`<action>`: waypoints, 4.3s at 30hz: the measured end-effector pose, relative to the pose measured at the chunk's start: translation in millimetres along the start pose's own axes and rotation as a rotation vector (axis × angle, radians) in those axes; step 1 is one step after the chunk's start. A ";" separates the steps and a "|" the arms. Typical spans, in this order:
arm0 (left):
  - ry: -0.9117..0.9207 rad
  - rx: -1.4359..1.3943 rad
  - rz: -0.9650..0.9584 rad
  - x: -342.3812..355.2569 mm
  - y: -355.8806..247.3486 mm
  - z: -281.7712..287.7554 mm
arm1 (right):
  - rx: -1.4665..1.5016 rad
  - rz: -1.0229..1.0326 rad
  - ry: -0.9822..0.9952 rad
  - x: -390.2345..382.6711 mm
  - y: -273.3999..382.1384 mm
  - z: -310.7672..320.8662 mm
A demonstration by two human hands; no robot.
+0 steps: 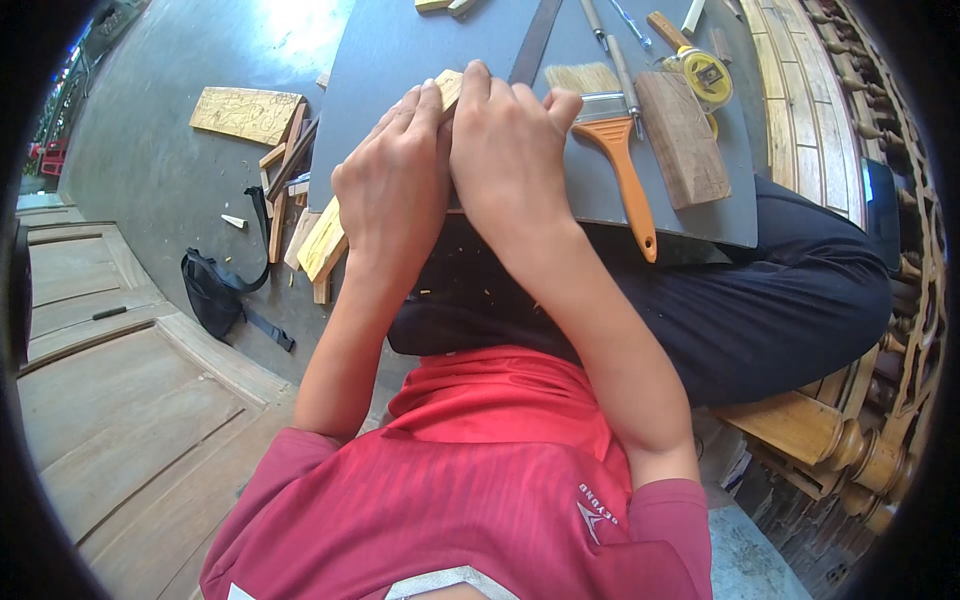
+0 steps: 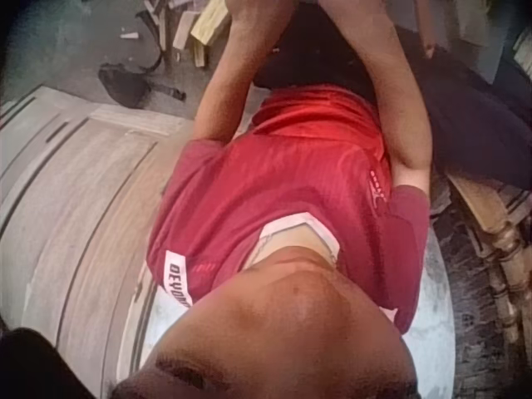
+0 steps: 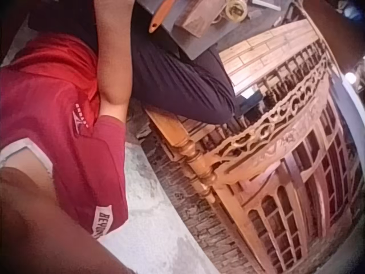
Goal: Sand and clean a small wooden component for furniture.
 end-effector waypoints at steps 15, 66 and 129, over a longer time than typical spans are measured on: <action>-0.009 -0.039 0.020 -0.8 1.2 0.9 | 0.182 -0.082 -0.013 -19.3 -5.0 10.4; 0.238 -0.213 0.199 29.6 13.3 32.1 | 0.552 -0.137 -0.032 -9.7 -74.2 53.1; 0.474 -0.394 0.246 -21.4 21.7 76.4 | 0.017 -0.192 0.210 -92.4 -114.5 110.5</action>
Point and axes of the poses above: each hand's wrist, its own x-axis towards the middle knuckle, its own z-axis out of the back of the hand, y = z × x, the point moved 8 cm from there along x, towards the middle knuckle, and after that the axes turned 15 degrees about -x, right-handed, at the moved point
